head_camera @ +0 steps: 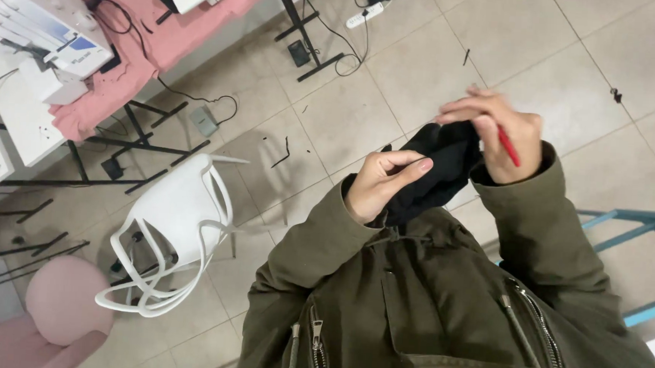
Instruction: Inspecting the seams and folding several pairs of black fabric leggings in a workshop environment.
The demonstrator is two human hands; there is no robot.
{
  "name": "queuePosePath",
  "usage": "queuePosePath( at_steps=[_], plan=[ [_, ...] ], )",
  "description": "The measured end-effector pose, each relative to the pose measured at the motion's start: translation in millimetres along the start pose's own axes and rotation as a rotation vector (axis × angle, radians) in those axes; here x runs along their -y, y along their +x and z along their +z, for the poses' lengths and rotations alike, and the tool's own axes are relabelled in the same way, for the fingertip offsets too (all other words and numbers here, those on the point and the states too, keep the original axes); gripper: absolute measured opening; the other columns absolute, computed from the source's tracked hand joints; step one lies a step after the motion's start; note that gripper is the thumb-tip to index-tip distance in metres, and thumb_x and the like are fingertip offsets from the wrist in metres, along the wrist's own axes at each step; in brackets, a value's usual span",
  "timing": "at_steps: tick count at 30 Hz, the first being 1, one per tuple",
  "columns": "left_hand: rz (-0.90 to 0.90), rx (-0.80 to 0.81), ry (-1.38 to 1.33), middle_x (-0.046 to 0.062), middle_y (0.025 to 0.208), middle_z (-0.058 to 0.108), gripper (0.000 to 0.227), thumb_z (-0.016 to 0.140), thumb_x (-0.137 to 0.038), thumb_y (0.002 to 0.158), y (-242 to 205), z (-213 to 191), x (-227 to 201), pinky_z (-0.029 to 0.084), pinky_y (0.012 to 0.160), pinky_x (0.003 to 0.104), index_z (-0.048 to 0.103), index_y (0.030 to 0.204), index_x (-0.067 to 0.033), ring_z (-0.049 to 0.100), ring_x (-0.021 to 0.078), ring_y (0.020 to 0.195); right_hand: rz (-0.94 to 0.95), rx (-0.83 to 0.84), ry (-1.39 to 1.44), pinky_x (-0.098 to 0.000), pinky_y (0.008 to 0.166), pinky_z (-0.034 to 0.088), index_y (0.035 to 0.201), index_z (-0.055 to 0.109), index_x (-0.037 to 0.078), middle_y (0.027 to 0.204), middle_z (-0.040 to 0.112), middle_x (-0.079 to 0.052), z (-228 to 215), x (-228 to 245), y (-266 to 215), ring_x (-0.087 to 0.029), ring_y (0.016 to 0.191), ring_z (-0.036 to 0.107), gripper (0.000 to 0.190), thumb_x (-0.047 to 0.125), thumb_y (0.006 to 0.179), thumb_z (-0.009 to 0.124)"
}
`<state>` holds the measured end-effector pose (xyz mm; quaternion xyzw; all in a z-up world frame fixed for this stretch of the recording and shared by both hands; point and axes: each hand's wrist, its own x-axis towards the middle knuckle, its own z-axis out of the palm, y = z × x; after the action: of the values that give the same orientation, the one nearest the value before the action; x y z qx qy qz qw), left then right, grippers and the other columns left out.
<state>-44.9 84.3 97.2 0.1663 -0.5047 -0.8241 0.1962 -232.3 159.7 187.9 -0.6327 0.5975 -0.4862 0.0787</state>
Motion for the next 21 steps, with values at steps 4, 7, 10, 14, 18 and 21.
queuePosePath(
  at_steps=[4, 7, 10, 14, 18, 21],
  plan=[
    [-0.054, 0.041, -0.034, -0.004, 0.094, 0.067, 0.018, 0.066, -0.011, 0.105, -39, -7, 4, 0.048, 0.077, 0.021, 0.072, 0.107, 0.0066, 0.057, 0.0029, 0.087, 0.295, 0.147, 0.223, -0.0294, 0.077, 0.058, 0.103, 0.068, -0.001, 0.087, 0.073, -0.009, 43, -7, -66, -0.018, 0.083, 0.075, 0.022, 0.007, 0.107, 0.048],
    [-0.161, 0.1, -0.141, -0.001, 0.095, 0.07, 0.018, 0.065, -0.011, 0.107, -68, -14, 16, 0.049, 0.077, 0.022, 0.072, 0.108, 0.0059, 0.06, 0.0047, 0.087, 0.366, 0.004, 0.29, -0.0317, 0.076, 0.056, 0.089, 0.057, 0.0, 0.082, 0.067, -0.009, 70, 1, -112, -0.02, 0.077, 0.069, 0.027, 0.012, 0.111, 0.046],
    [-0.277, 0.195, -0.12, -0.001, 0.095, 0.071, 0.018, 0.065, -0.011, 0.105, -97, -15, 27, 0.051, 0.078, 0.023, 0.072, 0.111, 0.0049, 0.061, 0.0046, 0.087, 0.536, -0.36, 0.724, -0.0343, 0.076, 0.053, 0.091, 0.053, 0.001, 0.078, 0.06, -0.01, 82, 21, -153, -0.02, 0.074, 0.06, 0.031, 0.015, 0.118, 0.047],
    [-0.316, 0.416, 0.007, -0.002, 0.092, 0.065, 0.016, 0.067, -0.009, 0.108, -139, -22, 44, 0.047, 0.074, 0.023, 0.07, 0.111, 0.0064, 0.056, 0.0031, 0.085, 0.547, -0.512, 0.551, -0.0343, 0.076, 0.054, 0.092, 0.051, 0.002, 0.077, 0.06, -0.01, 84, 66, -197, -0.021, 0.074, 0.062, 0.033, 0.019, 0.119, 0.046],
    [-0.366, 0.478, -0.04, -0.005, 0.101, 0.064, 0.021, 0.062, -0.011, 0.108, -163, 2, 28, 0.047, 0.079, 0.021, 0.067, 0.115, 0.0071, 0.054, 0.0015, 0.091, 0.607, -0.658, 0.606, -0.0334, 0.076, 0.053, 0.092, 0.052, 0.002, 0.077, 0.059, -0.009, 90, 97, -238, -0.02, 0.074, 0.061, 0.033, 0.021, 0.118, 0.048],
    [-0.435, 0.433, 0.036, -0.003, 0.105, 0.069, 0.028, 0.062, -0.008, 0.1, -175, 9, 50, 0.05, 0.083, 0.02, 0.061, 0.125, 0.0042, 0.059, 0.0025, 0.094, 0.64, -0.715, 0.565, -0.0317, 0.074, 0.052, 0.091, 0.053, 0.002, 0.076, 0.06, -0.009, 86, 121, -261, -0.018, 0.072, 0.061, 0.032, 0.021, 0.116, 0.048]
  ],
)
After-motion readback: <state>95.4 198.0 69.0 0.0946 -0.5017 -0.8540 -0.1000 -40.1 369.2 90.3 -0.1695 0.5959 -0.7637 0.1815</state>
